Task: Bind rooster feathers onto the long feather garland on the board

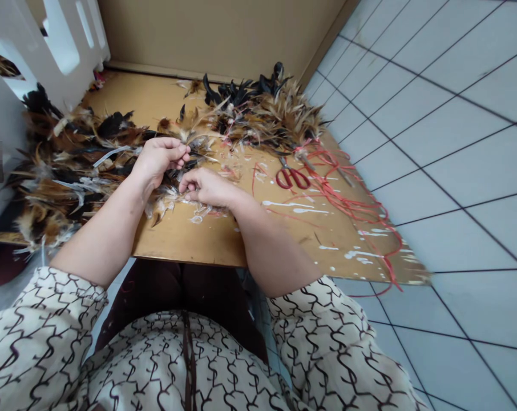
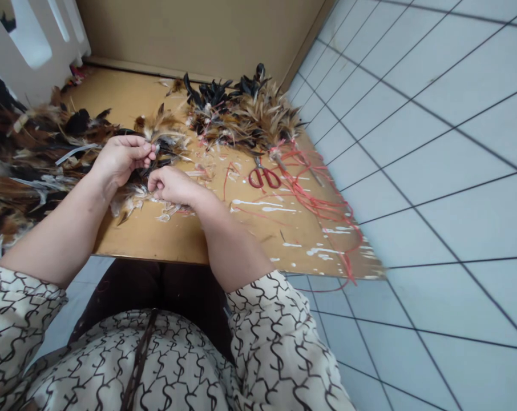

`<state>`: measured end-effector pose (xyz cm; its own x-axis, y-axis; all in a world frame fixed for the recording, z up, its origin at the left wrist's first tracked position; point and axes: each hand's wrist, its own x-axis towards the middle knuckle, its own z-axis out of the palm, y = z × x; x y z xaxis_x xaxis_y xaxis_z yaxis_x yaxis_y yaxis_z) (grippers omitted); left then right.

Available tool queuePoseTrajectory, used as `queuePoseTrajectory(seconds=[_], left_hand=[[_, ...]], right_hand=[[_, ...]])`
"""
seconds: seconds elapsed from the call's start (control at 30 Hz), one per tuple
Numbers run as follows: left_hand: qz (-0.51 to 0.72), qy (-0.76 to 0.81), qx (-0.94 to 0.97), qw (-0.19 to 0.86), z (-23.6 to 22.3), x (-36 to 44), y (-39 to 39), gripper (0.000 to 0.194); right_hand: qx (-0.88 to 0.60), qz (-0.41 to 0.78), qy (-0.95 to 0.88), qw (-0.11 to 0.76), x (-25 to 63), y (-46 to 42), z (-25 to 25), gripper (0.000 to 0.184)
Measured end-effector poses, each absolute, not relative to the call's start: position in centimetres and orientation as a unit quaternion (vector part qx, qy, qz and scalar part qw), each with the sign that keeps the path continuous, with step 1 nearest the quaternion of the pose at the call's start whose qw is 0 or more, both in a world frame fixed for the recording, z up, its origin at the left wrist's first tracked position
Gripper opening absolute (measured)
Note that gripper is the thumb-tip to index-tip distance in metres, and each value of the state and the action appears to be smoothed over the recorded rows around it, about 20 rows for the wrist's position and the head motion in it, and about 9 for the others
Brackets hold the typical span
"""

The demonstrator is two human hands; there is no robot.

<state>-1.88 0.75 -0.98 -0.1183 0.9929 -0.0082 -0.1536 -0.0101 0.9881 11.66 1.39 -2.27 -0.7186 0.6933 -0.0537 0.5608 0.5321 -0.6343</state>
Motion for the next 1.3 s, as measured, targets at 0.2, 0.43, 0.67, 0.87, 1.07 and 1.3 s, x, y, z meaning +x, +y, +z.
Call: queuePoseTrajectory(seconds=[0.2, 0.43, 0.67, 0.87, 1.07, 1.3], left_hand=[[0.564, 0.493, 0.429, 0.506, -0.9, -1.7, 0.6, 0.012], [0.577, 0.491, 0.427, 0.494, -1.1, -2.0, 0.9, 0.010], [0.597, 0.493, 0.413, 0.479, -0.9, -2.2, 1.0, 0.015], [0.596, 0.509, 0.407, 0.469, -0.7, -2.1, 0.9, 0.016], [0.585, 0.523, 0.427, 0.450, -0.9, -1.9, 0.9, 0.010], [0.585, 0.533, 0.443, 0.421, -1.4, -1.7, 1.1, 0.013]], right_hand=[[-0.372, 0.315, -0.866, 0.110, 11.5, 1.3, -2.5, 0.012], [-0.384, 0.364, -0.820, 0.216, 11.8, 1.9, -2.7, 0.009], [-0.428, 0.464, -0.709, 0.314, 12.2, 2.5, -2.5, 0.012], [-0.433, 0.514, -0.634, 0.382, 12.5, 2.7, -2.4, 0.017], [-0.433, 0.512, -0.612, 0.418, 12.7, 3.1, -2.6, 0.014], [-0.420, 0.505, -0.619, 0.430, 12.7, 3.6, -2.8, 0.015]])
